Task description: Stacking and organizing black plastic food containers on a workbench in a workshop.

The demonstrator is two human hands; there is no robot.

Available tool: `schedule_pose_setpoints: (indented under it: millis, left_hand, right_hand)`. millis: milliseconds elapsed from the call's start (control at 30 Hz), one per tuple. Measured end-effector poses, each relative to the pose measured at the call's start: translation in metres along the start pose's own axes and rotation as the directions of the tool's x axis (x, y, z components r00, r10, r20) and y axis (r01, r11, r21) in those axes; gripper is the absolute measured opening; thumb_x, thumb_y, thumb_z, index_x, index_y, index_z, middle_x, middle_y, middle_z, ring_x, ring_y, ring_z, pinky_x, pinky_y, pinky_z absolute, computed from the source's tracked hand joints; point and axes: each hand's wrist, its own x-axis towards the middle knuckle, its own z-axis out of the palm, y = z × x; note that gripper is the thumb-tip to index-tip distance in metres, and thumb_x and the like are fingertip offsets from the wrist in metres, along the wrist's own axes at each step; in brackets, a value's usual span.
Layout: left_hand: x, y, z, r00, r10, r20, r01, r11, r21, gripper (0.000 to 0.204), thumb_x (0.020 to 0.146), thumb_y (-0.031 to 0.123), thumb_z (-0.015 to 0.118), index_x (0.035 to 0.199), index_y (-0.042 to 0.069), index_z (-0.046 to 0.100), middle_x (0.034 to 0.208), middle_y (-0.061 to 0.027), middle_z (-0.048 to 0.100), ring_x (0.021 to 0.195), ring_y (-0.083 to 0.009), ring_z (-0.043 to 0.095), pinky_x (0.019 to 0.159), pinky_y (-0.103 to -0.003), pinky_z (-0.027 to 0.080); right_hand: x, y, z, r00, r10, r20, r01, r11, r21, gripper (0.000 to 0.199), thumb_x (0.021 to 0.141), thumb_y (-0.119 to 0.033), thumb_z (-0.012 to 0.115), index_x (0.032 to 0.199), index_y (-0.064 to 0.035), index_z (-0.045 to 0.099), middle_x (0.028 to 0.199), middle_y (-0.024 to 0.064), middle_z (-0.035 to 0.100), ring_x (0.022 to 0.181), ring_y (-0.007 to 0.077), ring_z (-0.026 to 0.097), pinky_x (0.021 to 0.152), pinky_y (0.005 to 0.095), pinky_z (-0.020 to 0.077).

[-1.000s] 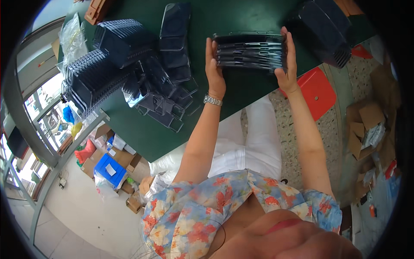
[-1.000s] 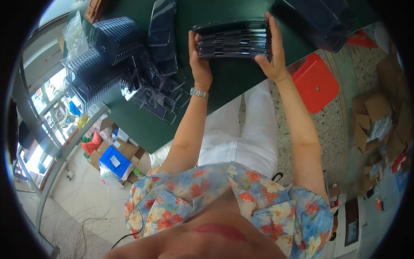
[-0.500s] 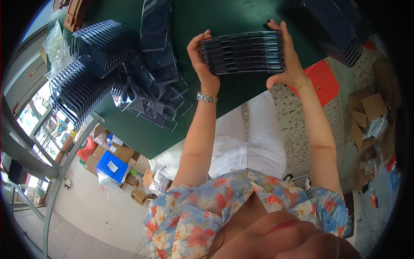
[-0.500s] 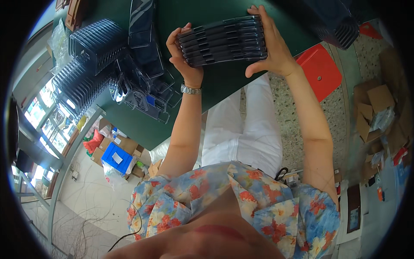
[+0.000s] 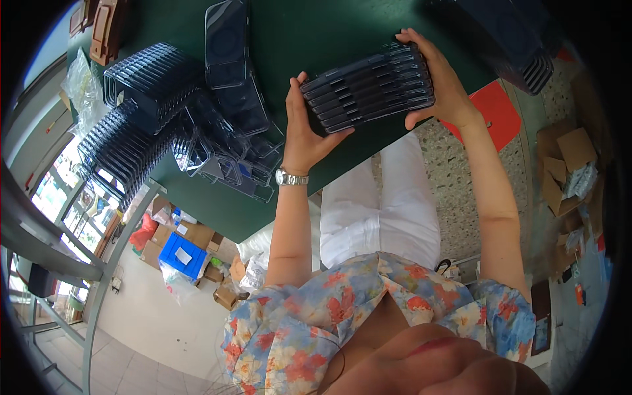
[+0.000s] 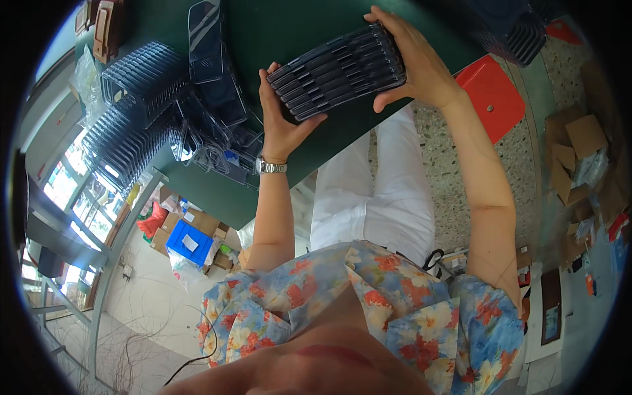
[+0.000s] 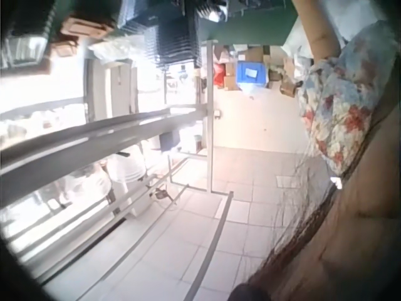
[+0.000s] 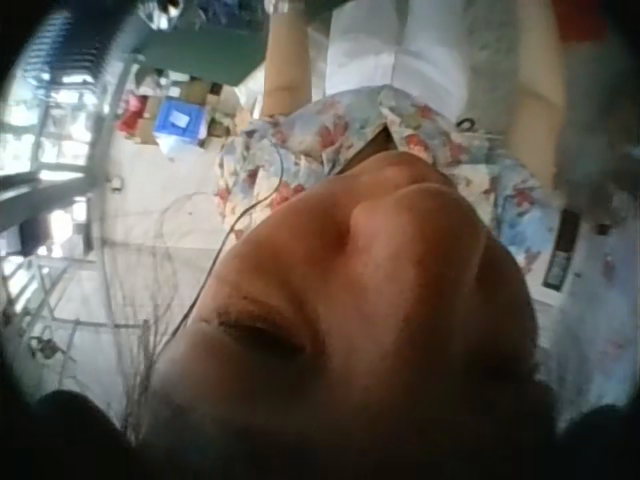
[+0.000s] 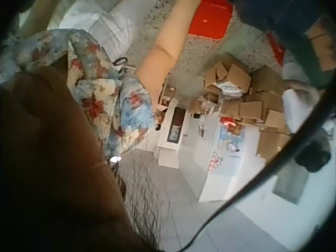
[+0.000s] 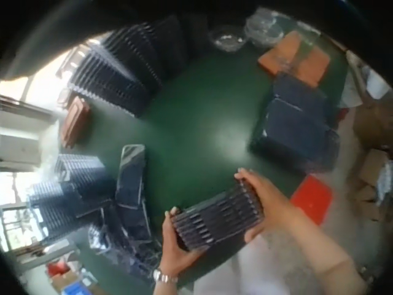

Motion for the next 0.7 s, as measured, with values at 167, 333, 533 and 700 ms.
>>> schedule_pose_setpoints:
  millis: [167, 333, 533, 700]
  left_hand:
    - [0.002, 0.006, -0.01, 0.993, -0.103, 0.051, 0.097, 0.99, 0.098, 0.105, 0.063, 0.006, 0.082, 0.145, 0.002, 0.017, 0.148, -0.0146, 0.029, 0.13, -0.0239, 0.04, 0.106, -0.036, 0.035]
    - [-0.008, 0.001, -0.006, 0.963, -0.237, 0.13, 0.263, 0.93, -0.257, 0.1, 0.056, 0.001, 0.084, 0.14, 0.0, 0.03, 0.142, -0.0128, 0.038, 0.13, -0.0229, 0.04, 0.11, -0.034, 0.029]
    - [0.024, 0.048, -0.043, 0.891, -0.121, 0.437, 0.368, 0.757, -0.541, 0.103, 0.054, 0.01, 0.089, 0.139, -0.004, 0.032, 0.137, -0.0078, 0.04, 0.13, -0.0203, 0.038, 0.11, -0.033, 0.026]
    - [0.148, 0.114, -0.038, 0.857, 0.017, 0.514, 0.279, 0.825, -0.492, 0.074, 0.072, 0.026, 0.079, 0.131, -0.004, 0.046, 0.118, -0.0074, 0.058, 0.108, -0.0141, 0.054, 0.095, -0.03, 0.042]
  right_hand:
    - [0.001, -0.005, -0.009, 0.999, 0.016, 0.046, -0.015, 0.999, -0.038, 0.123, 0.04, -0.055, 0.081, 0.141, -0.0097, 0.027, 0.137, 0.0114, 0.043, 0.129, 0.0321, 0.038, 0.107, 0.042, 0.0324]
    - [-0.019, -0.019, -0.008, 0.993, 0.121, 0.001, -0.121, 0.989, 0.086, 0.117, 0.043, -0.047, 0.087, 0.138, -0.005, 0.032, 0.129, 0.0161, 0.045, 0.12, 0.0339, 0.044, 0.102, 0.0397, 0.0358]
    - [-0.057, -0.069, -0.034, 0.908, 0.418, -0.015, -0.404, 0.886, 0.228, 0.128, 0.048, -0.077, 0.069, 0.14, 0.0024, 0.028, 0.137, 0.0159, 0.039, 0.132, 0.0271, 0.034, 0.109, 0.0365, 0.0259]
    - [-0.031, -0.058, -0.116, 0.854, 0.47, -0.223, -0.381, 0.857, 0.347, 0.099, 0.076, -0.071, 0.056, 0.141, -0.0004, 0.03, 0.134, 0.0165, 0.044, 0.12, 0.025, 0.047, 0.1, 0.0376, 0.0392]
